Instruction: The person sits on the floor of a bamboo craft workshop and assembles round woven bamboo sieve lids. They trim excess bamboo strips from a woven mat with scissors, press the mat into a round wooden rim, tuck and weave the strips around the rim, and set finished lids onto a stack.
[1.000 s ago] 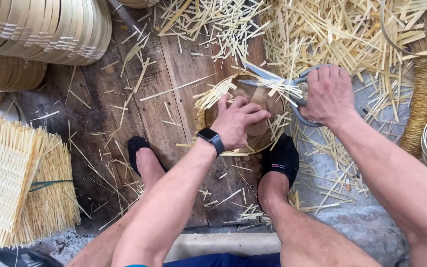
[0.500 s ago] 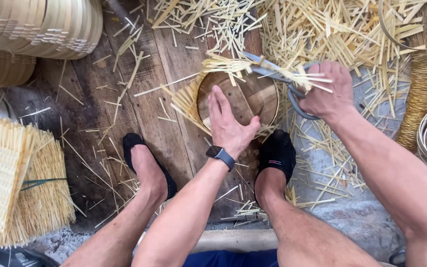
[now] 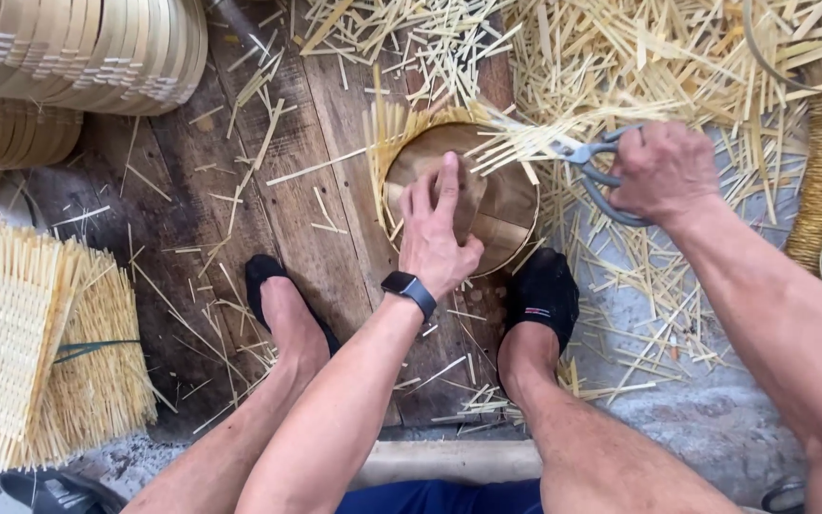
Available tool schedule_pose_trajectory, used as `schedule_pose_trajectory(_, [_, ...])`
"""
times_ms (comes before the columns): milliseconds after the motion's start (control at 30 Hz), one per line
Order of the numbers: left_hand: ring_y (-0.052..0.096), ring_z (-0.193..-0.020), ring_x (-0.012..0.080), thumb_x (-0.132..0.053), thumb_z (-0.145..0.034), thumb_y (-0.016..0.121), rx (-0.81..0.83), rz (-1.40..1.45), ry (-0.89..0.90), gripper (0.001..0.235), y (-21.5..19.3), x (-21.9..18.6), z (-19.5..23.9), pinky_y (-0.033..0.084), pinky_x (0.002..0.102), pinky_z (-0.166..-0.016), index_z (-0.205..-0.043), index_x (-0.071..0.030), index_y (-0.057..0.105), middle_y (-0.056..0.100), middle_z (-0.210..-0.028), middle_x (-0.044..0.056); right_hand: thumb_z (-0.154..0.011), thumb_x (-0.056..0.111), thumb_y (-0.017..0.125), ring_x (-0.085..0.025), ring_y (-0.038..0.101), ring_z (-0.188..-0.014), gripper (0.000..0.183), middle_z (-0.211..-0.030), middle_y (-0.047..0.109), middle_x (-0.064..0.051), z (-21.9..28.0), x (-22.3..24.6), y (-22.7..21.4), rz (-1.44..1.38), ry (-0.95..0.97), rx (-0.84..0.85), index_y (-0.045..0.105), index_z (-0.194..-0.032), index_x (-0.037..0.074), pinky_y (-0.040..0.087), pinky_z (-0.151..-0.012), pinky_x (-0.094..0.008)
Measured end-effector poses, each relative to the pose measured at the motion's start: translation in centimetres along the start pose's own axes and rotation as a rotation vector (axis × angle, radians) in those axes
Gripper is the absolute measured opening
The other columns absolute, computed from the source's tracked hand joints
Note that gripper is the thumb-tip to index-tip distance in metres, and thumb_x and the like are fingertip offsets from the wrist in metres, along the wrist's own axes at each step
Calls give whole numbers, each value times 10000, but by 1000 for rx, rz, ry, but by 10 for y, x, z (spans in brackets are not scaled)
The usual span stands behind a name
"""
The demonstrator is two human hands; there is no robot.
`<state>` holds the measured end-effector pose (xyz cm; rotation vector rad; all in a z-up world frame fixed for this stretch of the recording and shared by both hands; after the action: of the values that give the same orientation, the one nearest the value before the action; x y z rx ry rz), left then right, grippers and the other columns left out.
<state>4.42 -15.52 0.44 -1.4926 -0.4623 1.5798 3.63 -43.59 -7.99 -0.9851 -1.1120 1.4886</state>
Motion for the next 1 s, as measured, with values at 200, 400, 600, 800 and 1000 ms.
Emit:
schedule_pose_trajectory(200, [369,-1381,497,-58,-601,752,119,-45,77,1250,4,-6,-4,314,574,-1206,-1628,-239,64,405,-1455,281,-837,587,621,-161,541,-649,501,-704,555,-53,-12,34,-49,188,-23,-223,638,-770,92,481,-594,-295])
schedule_pose_trajectory(400, [401,-1421,431,45,-593,644,134,-145,190,1135,-8,-7,-6,301,541,-1218,-1608,-276,249,469,-1487,169,-1092,460,531,-166,564,-650,446,-740,572,-55,4,2,10,-31,-9,191,644,-886,81,477,-589,-322])
schedule_pose_trajectory(600, [410,-1425,381,59,-553,624,306,-147,296,1140,2,-15,-7,296,519,-1252,-1584,-302,299,493,-1461,130,-817,584,624,-138,534,-608,497,-679,554,-28,-19,39,-40,214,-54,-35,628,-740,93,480,-556,-276])
schedule_pose_trajectory(800, [275,-1441,487,-265,-599,806,-110,-98,132,1041,-16,-27,1,205,655,-1155,-1551,-249,388,349,-1596,265,-1073,321,543,-186,618,-739,315,-827,637,-92,-1,5,9,-10,20,252,627,-918,61,521,-662,-324])
schedule_pose_trajectory(1000, [326,-1386,394,-516,-638,865,-55,-97,-86,700,-4,-9,-6,228,653,-1129,-1267,-265,686,522,-1374,111,-804,659,536,-140,545,-625,571,-699,562,-30,-14,47,-76,260,-76,-318,615,-774,95,503,-572,-271])
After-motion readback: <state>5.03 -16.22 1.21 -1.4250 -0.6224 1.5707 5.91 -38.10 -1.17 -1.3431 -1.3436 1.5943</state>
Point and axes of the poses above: each hand's wrist, its own z-axis away from the middle knuckle, its own y-axis out of the palm, x = y × z, the point moved 9 cm from there along -z, towards the middle knuckle
